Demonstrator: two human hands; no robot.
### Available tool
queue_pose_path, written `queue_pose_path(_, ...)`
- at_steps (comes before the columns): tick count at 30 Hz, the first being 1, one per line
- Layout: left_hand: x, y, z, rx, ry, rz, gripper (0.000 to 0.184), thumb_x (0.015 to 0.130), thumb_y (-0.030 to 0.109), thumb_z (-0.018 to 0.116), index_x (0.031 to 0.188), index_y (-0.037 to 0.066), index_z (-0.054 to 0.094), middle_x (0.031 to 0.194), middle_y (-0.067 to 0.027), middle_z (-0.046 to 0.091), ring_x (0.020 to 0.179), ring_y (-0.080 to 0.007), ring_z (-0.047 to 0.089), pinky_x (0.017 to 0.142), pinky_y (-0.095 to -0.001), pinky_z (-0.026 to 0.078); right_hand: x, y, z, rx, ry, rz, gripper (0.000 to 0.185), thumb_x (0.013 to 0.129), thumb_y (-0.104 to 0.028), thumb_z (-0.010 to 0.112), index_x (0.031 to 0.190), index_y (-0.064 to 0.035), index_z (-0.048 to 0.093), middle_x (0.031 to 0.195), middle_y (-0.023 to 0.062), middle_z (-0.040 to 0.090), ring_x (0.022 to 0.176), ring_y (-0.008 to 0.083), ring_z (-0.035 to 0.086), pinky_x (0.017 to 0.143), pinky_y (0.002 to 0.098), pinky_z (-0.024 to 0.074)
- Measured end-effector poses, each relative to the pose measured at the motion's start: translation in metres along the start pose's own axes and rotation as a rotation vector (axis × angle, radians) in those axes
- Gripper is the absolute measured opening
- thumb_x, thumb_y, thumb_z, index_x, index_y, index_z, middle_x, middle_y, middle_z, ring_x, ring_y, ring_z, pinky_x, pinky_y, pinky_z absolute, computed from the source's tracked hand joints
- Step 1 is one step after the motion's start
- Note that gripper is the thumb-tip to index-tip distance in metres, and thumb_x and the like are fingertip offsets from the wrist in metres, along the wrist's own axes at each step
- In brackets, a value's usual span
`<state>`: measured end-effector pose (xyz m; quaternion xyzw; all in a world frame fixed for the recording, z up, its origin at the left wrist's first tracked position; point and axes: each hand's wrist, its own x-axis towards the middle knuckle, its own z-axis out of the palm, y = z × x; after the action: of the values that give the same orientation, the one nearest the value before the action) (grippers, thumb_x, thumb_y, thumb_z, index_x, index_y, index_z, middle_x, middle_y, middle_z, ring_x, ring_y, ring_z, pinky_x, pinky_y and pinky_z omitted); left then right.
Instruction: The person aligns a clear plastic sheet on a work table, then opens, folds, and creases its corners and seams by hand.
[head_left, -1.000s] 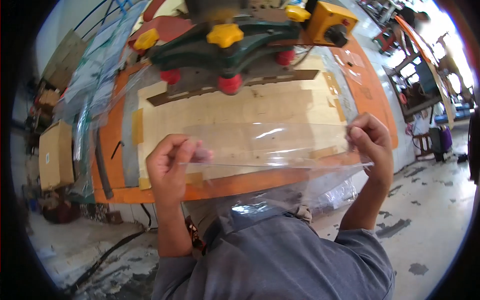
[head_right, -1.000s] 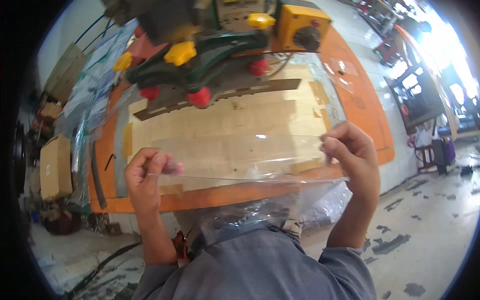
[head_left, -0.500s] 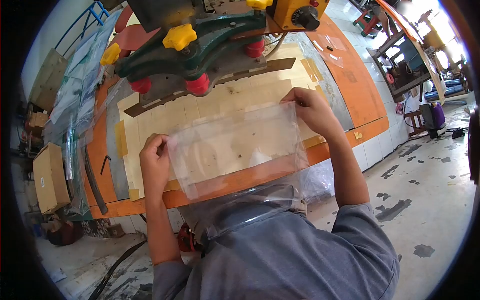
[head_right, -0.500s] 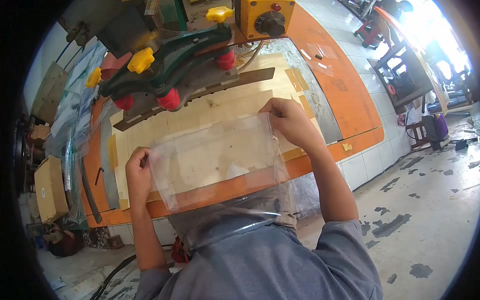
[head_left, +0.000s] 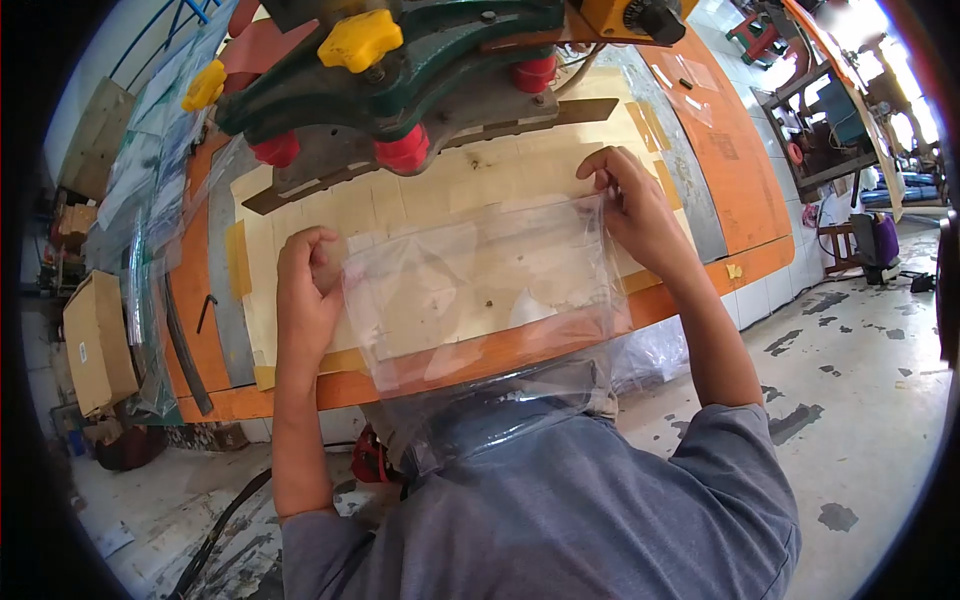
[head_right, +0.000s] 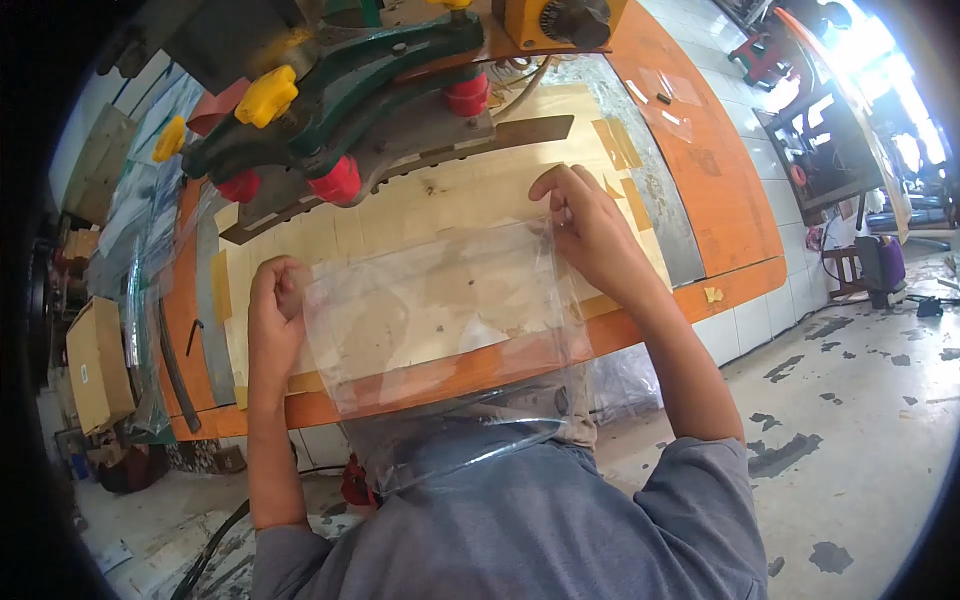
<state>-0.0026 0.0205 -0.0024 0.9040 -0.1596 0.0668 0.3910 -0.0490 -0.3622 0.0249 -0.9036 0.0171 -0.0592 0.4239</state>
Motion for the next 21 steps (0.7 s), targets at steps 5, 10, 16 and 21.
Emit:
queue_pose_path(5, 0.011, -0.003, -0.006, 0.042, -0.125, 0.219, 0.045, 0.073, -0.016, 0.064, 0.112, 0.005, 0.069, 0.109, -0.0087, 0.057, 0.101, -0.0263, 0.055, 0.090, -0.0359, 0.048, 0.010, 0.014, -0.006, -0.103, -0.134, -0.281, 0.029, 0.074, 0.013, 0.061, 0.095, -0.0022, 0.073, 0.094, 0.0109, 0.060, 0.097, 0.0295, 0.061, 0.085, 0.0398, 0.0508)
queue_pose_path(10, 0.024, -0.013, -0.013, 0.078, -0.274, 0.474, 0.037, 0.073, -0.012, 0.066, 0.105, 0.005, 0.073, 0.101, -0.0061, 0.066, 0.100, -0.0278, 0.057, 0.090, -0.0391, 0.048, 0.021, 0.010, -0.014, -0.240, -0.270, -0.431, 0.027, 0.072, 0.010, 0.067, 0.093, -0.0043, 0.077, 0.095, 0.0065, 0.065, 0.100, 0.0269, 0.060, 0.086, 0.0394, 0.0530)
queue_pose_path(16, 0.038, -0.014, -0.026, 0.177, -0.429, 0.486, 0.041, 0.073, -0.008, 0.067, 0.111, 0.008, 0.072, 0.096, -0.0054, 0.070, 0.093, -0.0288, 0.059, 0.089, -0.0389, 0.045, 0.032, 0.004, -0.031, -0.394, -0.399, -0.509, 0.035, 0.075, 0.011, 0.062, 0.104, -0.0044, 0.076, 0.104, 0.0073, 0.070, 0.106, 0.0283, 0.060, 0.094, 0.0409, 0.0530)
queue_pose_path(21, 0.043, 0.008, -0.037, 0.147, -0.521, 0.442, 0.044, 0.078, 0.000, 0.061, 0.121, 0.006, 0.066, 0.104, -0.0087, 0.070, 0.096, -0.0307, 0.058, 0.094, -0.0407, 0.043, 0.036, -0.009, -0.047, -0.374, -0.526, -0.451, 0.037, 0.083, 0.008, 0.053, 0.112, -0.0032, 0.071, 0.108, 0.0114, 0.071, 0.110, 0.0316, 0.061, 0.096, 0.0430, 0.0512)
